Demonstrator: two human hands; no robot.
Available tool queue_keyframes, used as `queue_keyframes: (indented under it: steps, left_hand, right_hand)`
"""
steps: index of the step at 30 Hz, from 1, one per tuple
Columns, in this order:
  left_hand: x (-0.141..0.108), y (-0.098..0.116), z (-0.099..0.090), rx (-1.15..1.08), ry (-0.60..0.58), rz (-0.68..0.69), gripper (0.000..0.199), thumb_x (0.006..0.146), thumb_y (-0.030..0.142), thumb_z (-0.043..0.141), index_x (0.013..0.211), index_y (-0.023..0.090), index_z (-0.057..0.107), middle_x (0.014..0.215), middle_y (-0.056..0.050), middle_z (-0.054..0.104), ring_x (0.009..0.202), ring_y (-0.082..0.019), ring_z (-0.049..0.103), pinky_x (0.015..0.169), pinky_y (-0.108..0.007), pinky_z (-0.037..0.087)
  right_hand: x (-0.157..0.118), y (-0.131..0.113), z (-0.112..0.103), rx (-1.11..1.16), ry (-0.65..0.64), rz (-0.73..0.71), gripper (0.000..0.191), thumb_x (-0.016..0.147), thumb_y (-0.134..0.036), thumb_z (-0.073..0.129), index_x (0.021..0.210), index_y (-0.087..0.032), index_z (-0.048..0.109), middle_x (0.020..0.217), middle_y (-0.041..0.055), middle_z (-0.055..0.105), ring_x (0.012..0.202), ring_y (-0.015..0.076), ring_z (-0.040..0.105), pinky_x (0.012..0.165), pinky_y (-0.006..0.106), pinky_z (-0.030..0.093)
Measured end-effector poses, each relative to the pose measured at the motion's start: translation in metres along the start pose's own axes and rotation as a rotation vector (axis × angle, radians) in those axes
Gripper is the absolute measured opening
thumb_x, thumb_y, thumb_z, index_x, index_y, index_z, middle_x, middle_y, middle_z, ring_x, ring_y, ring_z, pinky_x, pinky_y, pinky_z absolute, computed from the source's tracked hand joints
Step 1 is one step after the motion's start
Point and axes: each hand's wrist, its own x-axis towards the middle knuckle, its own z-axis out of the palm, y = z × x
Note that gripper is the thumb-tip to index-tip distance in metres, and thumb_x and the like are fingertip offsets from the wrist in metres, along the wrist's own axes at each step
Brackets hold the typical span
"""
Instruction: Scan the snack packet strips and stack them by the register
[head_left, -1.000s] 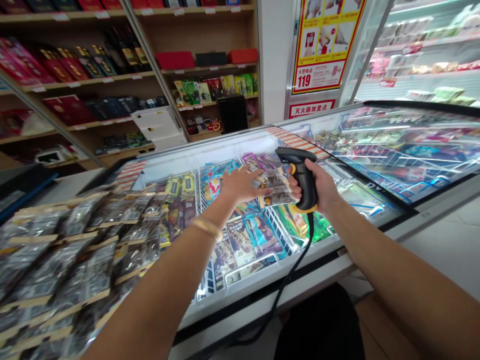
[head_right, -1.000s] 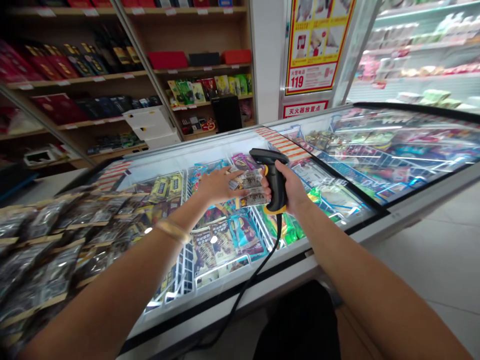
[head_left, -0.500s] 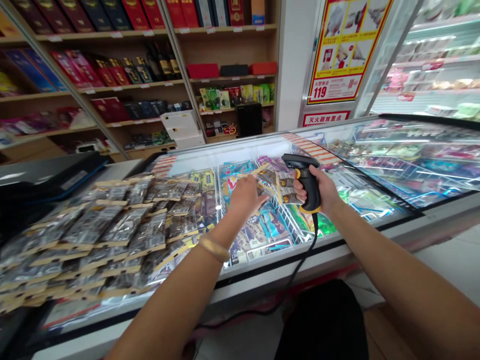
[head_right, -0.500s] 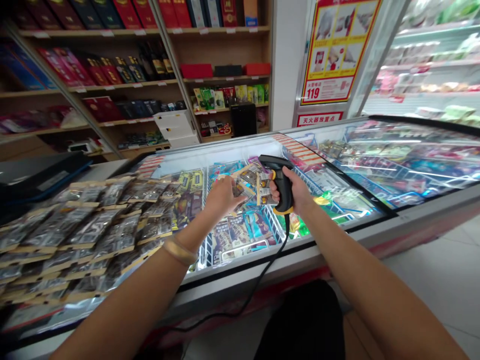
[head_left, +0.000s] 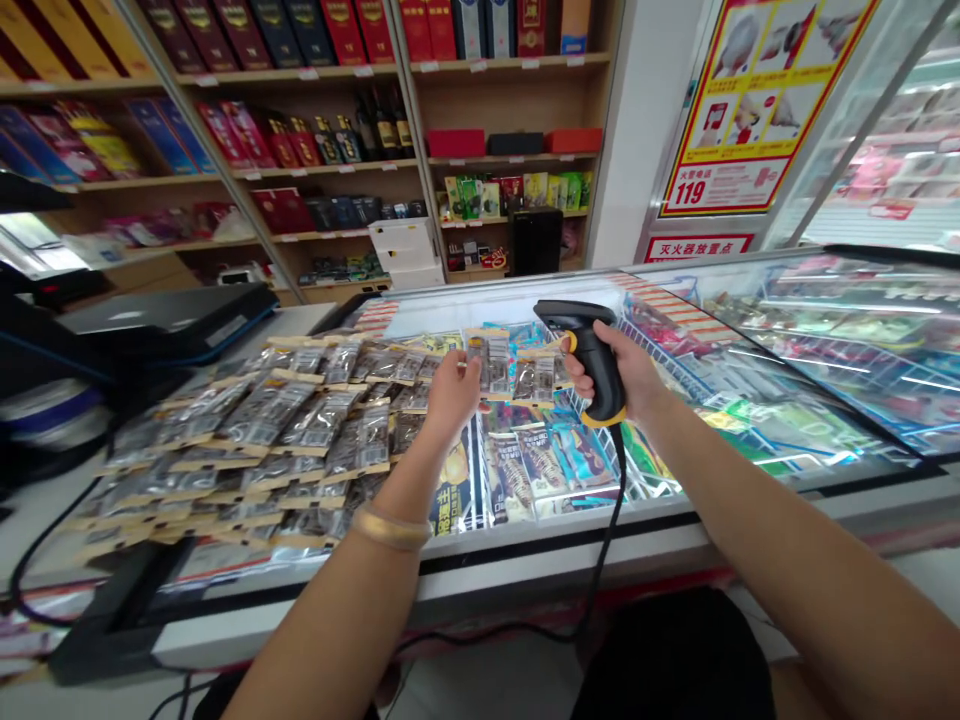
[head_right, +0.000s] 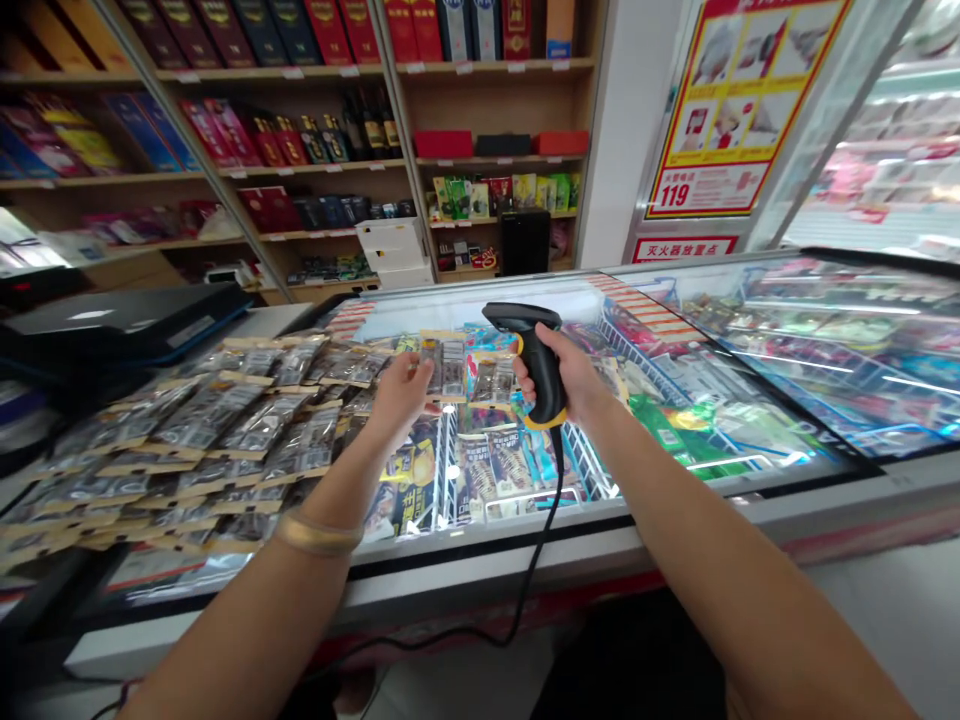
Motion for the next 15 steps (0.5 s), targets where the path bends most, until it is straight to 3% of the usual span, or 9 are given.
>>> queue_keyframes:
  steps: [7, 15]
  left_hand:
    - [0.005, -0.007, -0.003, -0.004, 0.038, 0.016, 0.019, 0.097, 0.028, 0.041, 0.107, 0.02, 0.055, 0.079, -0.002, 0.061, 0.061, -0.016, 0.066, 0.056, -0.03, 0.058]
    - [0.006, -0.008, -0.001, -0.11, 0.062, 0.033, 0.009, 0.093, 0.025, 0.046, 0.092, 0.019, 0.053, 0.077, -0.002, 0.061, 0.058, -0.018, 0.065, 0.048, -0.03, 0.055]
  right_hand:
    - [-0.014, 0.022, -0.009, -0.158, -0.132, 0.25, 0.037, 0.079, -0.051, 0.067, 0.087, -0.017, 0.059, 0.059, 0.0006, 0.059, 0.041, 0.0107, 0.049, 0.038, 0.021, 0.042]
    - [-0.013, 0.021, -0.003, -0.212, -0.064, 0.298, 0.033, 0.087, -0.049, 0.06, 0.085, -0.016, 0.058, 0.056, 0.0004, 0.058, 0.04, 0.0102, 0.048, 0.037, 0.02, 0.042]
